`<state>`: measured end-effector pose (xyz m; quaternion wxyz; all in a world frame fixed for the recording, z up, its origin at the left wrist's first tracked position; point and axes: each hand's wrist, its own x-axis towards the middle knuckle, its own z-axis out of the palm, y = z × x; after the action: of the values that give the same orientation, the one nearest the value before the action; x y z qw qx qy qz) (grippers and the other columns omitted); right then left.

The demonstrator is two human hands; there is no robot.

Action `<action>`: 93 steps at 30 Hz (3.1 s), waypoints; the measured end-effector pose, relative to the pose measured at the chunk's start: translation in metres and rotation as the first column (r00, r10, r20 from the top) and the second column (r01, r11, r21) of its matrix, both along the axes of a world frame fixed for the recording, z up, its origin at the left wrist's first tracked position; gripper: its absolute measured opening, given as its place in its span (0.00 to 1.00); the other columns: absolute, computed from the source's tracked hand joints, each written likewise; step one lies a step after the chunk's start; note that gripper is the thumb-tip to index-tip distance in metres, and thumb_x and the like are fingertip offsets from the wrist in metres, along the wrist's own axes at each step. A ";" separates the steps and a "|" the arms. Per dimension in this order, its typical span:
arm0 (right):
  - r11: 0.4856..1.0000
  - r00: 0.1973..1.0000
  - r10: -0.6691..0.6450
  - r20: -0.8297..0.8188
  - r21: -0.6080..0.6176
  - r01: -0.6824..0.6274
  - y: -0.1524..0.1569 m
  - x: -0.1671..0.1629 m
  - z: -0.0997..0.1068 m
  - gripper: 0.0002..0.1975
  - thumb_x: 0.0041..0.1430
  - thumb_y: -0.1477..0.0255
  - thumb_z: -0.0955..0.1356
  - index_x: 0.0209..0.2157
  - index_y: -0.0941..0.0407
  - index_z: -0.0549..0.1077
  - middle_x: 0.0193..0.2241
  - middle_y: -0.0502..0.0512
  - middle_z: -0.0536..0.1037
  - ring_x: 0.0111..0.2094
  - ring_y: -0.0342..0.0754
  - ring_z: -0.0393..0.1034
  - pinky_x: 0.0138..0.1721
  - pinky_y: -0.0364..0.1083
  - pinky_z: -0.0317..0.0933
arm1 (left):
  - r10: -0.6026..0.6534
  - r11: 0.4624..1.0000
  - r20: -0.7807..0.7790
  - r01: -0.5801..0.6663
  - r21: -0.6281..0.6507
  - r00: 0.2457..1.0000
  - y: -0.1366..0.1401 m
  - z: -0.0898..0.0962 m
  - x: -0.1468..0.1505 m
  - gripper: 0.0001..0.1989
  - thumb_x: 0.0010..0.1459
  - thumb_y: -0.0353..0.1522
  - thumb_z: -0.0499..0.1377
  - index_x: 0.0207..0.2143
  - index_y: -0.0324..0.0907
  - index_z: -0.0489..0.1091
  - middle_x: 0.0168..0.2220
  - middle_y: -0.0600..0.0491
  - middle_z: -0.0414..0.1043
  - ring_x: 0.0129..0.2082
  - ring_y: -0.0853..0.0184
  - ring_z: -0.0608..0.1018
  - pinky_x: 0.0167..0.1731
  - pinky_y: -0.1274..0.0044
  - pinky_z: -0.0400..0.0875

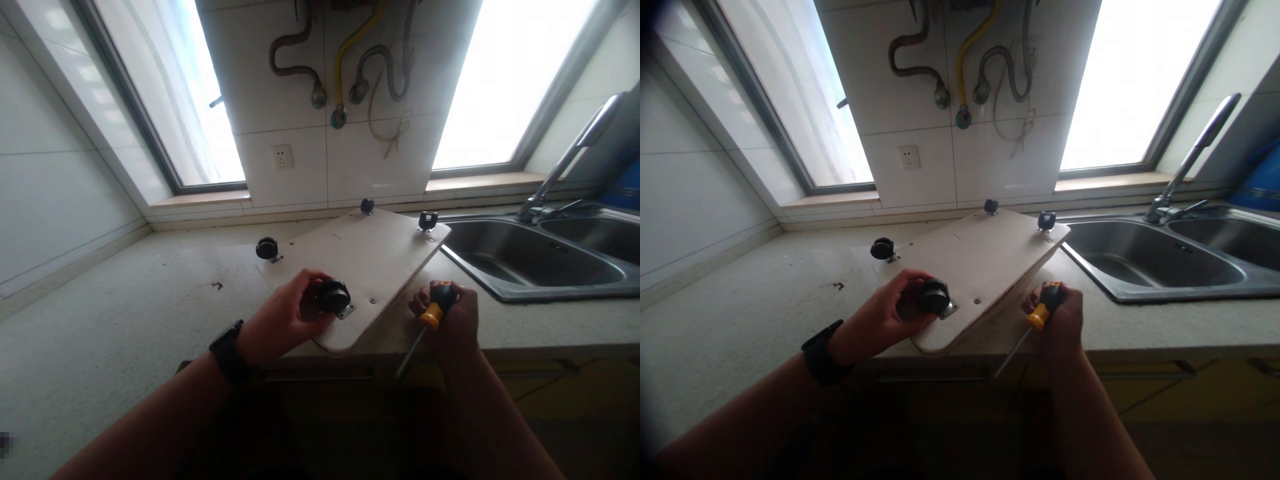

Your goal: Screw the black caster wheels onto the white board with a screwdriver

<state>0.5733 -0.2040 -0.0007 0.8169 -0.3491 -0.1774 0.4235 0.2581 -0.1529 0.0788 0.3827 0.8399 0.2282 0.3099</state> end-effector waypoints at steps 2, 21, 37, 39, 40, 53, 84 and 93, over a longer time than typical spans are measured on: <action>1.000 1.000 -0.003 0.000 -0.001 0.003 0.000 0.000 0.000 0.09 0.57 0.63 0.63 0.28 0.53 0.65 0.18 0.49 0.64 0.19 0.45 0.59 0.18 0.43 0.58 | -0.022 1.000 0.012 0.022 -0.015 1.000 0.000 0.000 0.000 0.27 0.61 0.33 0.69 0.59 0.45 0.63 0.54 0.44 0.77 0.52 0.57 0.81 0.53 0.64 0.75; 1.000 1.000 -0.022 0.009 -0.012 0.022 0.000 0.000 -0.002 0.09 0.57 0.63 0.62 0.28 0.53 0.66 0.18 0.50 0.64 0.19 0.45 0.60 0.18 0.43 0.58 | -0.035 0.999 0.028 0.036 -0.018 0.999 0.003 -0.005 0.000 0.26 0.63 0.32 0.67 0.59 0.45 0.62 0.54 0.43 0.77 0.52 0.57 0.81 0.53 0.64 0.75; 1.000 0.999 -0.016 0.033 -0.008 0.016 0.001 -0.001 -0.001 0.11 0.56 0.62 0.62 0.26 0.54 0.67 0.17 0.51 0.64 0.18 0.45 0.60 0.18 0.44 0.58 | -0.053 0.998 0.008 0.053 -0.016 0.999 0.004 -0.001 -0.001 0.25 0.64 0.33 0.66 0.60 0.44 0.62 0.54 0.43 0.77 0.51 0.58 0.81 0.53 0.65 0.75; 1.000 0.999 -0.017 0.038 -0.009 0.018 0.001 -0.002 0.000 0.11 0.56 0.62 0.62 0.26 0.53 0.67 0.17 0.51 0.63 0.18 0.45 0.59 0.18 0.44 0.57 | -0.052 0.999 0.007 0.052 -0.008 0.999 0.004 -0.002 -0.001 0.25 0.64 0.33 0.66 0.60 0.44 0.62 0.54 0.43 0.77 0.51 0.58 0.81 0.52 0.65 0.75; 1.000 0.999 -0.019 0.041 -0.009 0.020 0.001 -0.002 0.000 0.11 0.56 0.63 0.62 0.26 0.53 0.67 0.17 0.51 0.63 0.18 0.46 0.59 0.18 0.44 0.57 | -0.052 0.999 0.009 0.052 -0.004 0.999 0.004 -0.002 -0.001 0.25 0.64 0.33 0.66 0.60 0.44 0.63 0.54 0.43 0.77 0.51 0.58 0.81 0.52 0.65 0.75; 1.000 0.998 -0.015 0.063 -0.013 0.015 0.000 -0.002 0.001 0.12 0.58 0.63 0.60 0.26 0.53 0.67 0.17 0.51 0.63 0.18 0.46 0.59 0.18 0.44 0.58 | -0.061 0.998 -0.002 0.061 -0.029 0.998 0.006 -0.003 -0.002 0.26 0.65 0.35 0.66 0.62 0.44 0.62 0.55 0.42 0.77 0.53 0.56 0.81 0.55 0.62 0.74; 1.000 0.998 -0.021 0.058 -0.009 0.022 0.001 -0.004 0.002 0.14 0.58 0.64 0.60 0.24 0.54 0.69 0.17 0.51 0.64 0.19 0.45 0.59 0.19 0.44 0.56 | 0.022 1.000 -0.027 -0.023 -0.007 0.999 0.004 0.003 -0.008 0.32 0.59 0.39 0.71 0.61 0.46 0.62 0.57 0.44 0.75 0.54 0.56 0.79 0.56 0.61 0.73; 1.000 0.998 -0.021 0.055 -0.007 0.022 0.001 -0.001 -0.002 0.12 0.55 0.62 0.63 0.24 0.54 0.70 0.17 0.50 0.65 0.19 0.45 0.60 0.19 0.44 0.57 | 0.157 0.983 -0.128 -0.142 0.118 0.979 0.000 0.000 -0.010 0.27 0.62 0.43 0.68 0.60 0.46 0.66 0.56 0.43 0.73 0.55 0.53 0.76 0.55 0.59 0.72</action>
<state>0.5718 -0.2028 -0.0024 0.8150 -0.3654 -0.1944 0.4056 0.2480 -0.1528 0.0786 0.2959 0.8590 0.2993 0.2916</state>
